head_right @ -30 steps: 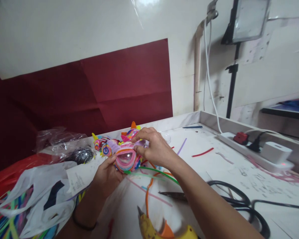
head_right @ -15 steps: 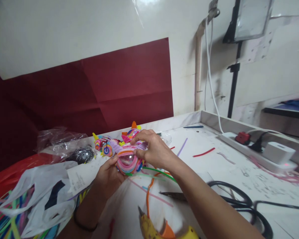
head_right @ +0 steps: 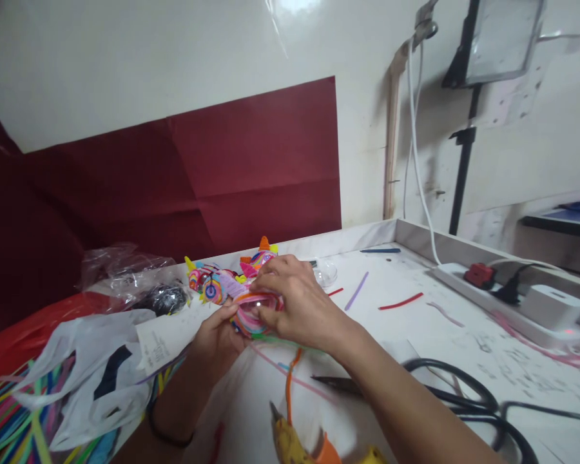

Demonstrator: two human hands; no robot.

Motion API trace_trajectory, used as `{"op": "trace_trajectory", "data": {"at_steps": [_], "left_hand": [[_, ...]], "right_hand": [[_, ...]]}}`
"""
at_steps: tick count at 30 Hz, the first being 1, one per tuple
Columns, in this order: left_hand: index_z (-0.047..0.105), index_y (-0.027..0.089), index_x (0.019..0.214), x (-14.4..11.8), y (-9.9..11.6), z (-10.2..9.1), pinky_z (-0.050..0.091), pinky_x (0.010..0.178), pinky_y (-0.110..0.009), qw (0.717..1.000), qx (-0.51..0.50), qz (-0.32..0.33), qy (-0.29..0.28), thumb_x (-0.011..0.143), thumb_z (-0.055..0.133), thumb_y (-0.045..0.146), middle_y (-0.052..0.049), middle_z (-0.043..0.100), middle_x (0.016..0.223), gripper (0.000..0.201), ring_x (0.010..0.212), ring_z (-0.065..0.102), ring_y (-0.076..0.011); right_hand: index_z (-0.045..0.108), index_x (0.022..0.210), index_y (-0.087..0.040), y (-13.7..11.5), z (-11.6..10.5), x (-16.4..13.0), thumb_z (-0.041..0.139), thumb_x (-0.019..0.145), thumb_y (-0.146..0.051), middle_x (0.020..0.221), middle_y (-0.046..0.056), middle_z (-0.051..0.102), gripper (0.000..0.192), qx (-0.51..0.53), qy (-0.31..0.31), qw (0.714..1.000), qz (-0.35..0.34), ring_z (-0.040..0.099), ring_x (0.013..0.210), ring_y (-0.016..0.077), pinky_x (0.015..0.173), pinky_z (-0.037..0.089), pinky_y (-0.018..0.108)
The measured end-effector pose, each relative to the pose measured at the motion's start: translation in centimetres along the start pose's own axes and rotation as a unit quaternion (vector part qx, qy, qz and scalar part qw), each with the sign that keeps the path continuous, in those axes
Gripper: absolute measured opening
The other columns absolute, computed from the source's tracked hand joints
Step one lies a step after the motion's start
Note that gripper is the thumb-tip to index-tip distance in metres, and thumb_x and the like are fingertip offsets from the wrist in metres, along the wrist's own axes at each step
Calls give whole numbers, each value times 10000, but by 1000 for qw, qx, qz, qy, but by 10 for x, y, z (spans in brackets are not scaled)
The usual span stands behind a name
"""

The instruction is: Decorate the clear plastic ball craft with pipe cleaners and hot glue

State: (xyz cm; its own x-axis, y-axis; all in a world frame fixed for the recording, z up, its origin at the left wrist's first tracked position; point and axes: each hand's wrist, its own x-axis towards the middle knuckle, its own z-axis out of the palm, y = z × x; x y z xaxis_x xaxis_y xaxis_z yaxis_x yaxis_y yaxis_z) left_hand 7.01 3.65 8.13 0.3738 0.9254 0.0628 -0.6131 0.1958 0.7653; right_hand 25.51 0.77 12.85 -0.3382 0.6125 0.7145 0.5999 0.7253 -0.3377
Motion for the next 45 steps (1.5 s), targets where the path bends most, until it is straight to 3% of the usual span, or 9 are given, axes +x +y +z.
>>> {"op": "trace_trajectory", "data": {"at_steps": [4,11,19,29,36,45], "left_hand": [[655,228,1232,-3,0,6,546,835,-372,1000,-3,2,0,766,681,132,-19,754,939,477,719,675,-173],[574,246,1319,-5,-1,6,547,851,-357,999,44,28,-5,778,670,132,-50,729,1122,561,951,701,-228],[503,265,1398,-5,-3,4,538,884,-341,998,54,25,-19,823,675,141,-53,708,1183,613,1008,697,-224],[496,260,1386,-4,-3,1,527,907,-340,998,47,18,-45,867,636,130,-58,695,1213,553,1026,692,-221],[443,252,1433,-3,-3,-1,533,897,-345,998,45,20,-44,851,653,134,-78,686,1232,630,1014,694,-216],[497,231,1401,-4,-2,4,548,844,-344,999,37,15,-18,783,691,127,-82,702,1195,655,983,698,-239]], "right_hand": [[733,1038,-210,-10,5,0,757,824,-228,1089,102,682,216,-57,-32,998,-12,533,1093,306,908,390,485],[737,1030,-220,-12,13,0,708,877,-245,1065,102,682,158,-95,-36,994,-30,515,1093,310,921,366,487],[745,952,-194,-12,12,1,708,865,-226,1050,104,676,100,-94,-47,994,-22,526,1071,311,918,369,495],[749,992,-196,-10,11,1,715,861,-220,1052,102,676,138,-88,-41,995,-19,529,1060,301,917,368,483],[758,1019,-189,-9,12,0,721,860,-235,1079,118,663,170,-94,-49,994,-20,521,1083,317,918,364,489],[768,1024,-190,-12,11,0,721,844,-179,1079,116,664,186,-84,-56,995,-24,528,1066,310,908,361,480]]}}
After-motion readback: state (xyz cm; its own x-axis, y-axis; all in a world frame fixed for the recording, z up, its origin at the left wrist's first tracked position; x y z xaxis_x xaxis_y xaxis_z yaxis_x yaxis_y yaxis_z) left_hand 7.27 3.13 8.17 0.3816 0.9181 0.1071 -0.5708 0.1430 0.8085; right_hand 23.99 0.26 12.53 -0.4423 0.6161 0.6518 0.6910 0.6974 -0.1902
